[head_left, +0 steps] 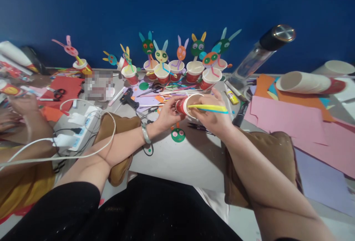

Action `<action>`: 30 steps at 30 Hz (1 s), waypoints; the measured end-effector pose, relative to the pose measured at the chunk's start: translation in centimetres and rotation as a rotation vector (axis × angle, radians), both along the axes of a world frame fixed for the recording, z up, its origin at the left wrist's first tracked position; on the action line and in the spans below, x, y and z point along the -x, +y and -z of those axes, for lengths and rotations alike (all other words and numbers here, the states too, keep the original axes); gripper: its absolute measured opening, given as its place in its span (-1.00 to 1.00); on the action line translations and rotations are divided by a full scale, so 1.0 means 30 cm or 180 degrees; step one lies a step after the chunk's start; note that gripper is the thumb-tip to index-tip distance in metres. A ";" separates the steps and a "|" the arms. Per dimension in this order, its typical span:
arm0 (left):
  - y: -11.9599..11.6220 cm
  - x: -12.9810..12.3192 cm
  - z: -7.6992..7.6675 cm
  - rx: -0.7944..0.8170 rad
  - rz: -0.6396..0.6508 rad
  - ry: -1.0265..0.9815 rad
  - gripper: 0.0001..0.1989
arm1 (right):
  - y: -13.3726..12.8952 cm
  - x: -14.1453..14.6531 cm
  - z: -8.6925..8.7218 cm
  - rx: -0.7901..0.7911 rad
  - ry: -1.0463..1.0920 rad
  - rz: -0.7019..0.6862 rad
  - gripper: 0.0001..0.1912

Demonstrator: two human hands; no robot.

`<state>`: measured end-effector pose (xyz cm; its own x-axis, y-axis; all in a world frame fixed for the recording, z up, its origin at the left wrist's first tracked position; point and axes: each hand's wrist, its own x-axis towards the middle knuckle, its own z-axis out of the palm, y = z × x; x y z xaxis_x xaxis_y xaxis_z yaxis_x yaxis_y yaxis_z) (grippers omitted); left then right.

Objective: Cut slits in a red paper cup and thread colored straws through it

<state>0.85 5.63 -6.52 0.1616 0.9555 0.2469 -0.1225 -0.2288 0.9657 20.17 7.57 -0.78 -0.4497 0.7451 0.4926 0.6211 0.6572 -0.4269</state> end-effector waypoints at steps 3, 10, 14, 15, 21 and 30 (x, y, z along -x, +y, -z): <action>-0.003 -0.005 0.007 -0.0044 0.0012 0.0025 -0.29 | 0.001 0.003 0.016 -0.0037 -0.0041 0.0054 -0.76; 0.000 -0.029 0.027 0.0045 -0.0160 -0.0222 -0.29 | -0.006 0.003 0.017 -0.0025 -0.0001 0.0069 -0.77; -0.010 -0.040 0.014 0.0239 -0.0159 -0.0291 -0.26 | 0.005 -0.007 0.029 -0.0153 -0.0048 0.0009 -0.73; -0.013 -0.042 0.009 0.0307 -0.0137 -0.0370 -0.24 | 0.009 -0.009 0.036 -0.0217 -0.0050 -0.0006 -0.72; -0.020 -0.048 -0.023 0.0654 -0.0154 -0.0648 -0.22 | 0.030 -0.021 0.063 -0.0320 -0.0085 -0.0022 -0.75; 0.004 -0.045 -0.076 0.1268 -0.0188 -0.1305 -0.54 | 0.063 -0.061 0.032 -0.0500 -0.0071 0.0050 -0.77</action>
<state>2.19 5.74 -4.23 0.0721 0.9921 -0.1030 -0.5033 0.1253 0.8550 22.01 9.45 -1.74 -0.4507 0.6666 0.5937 0.6402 0.7049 -0.3055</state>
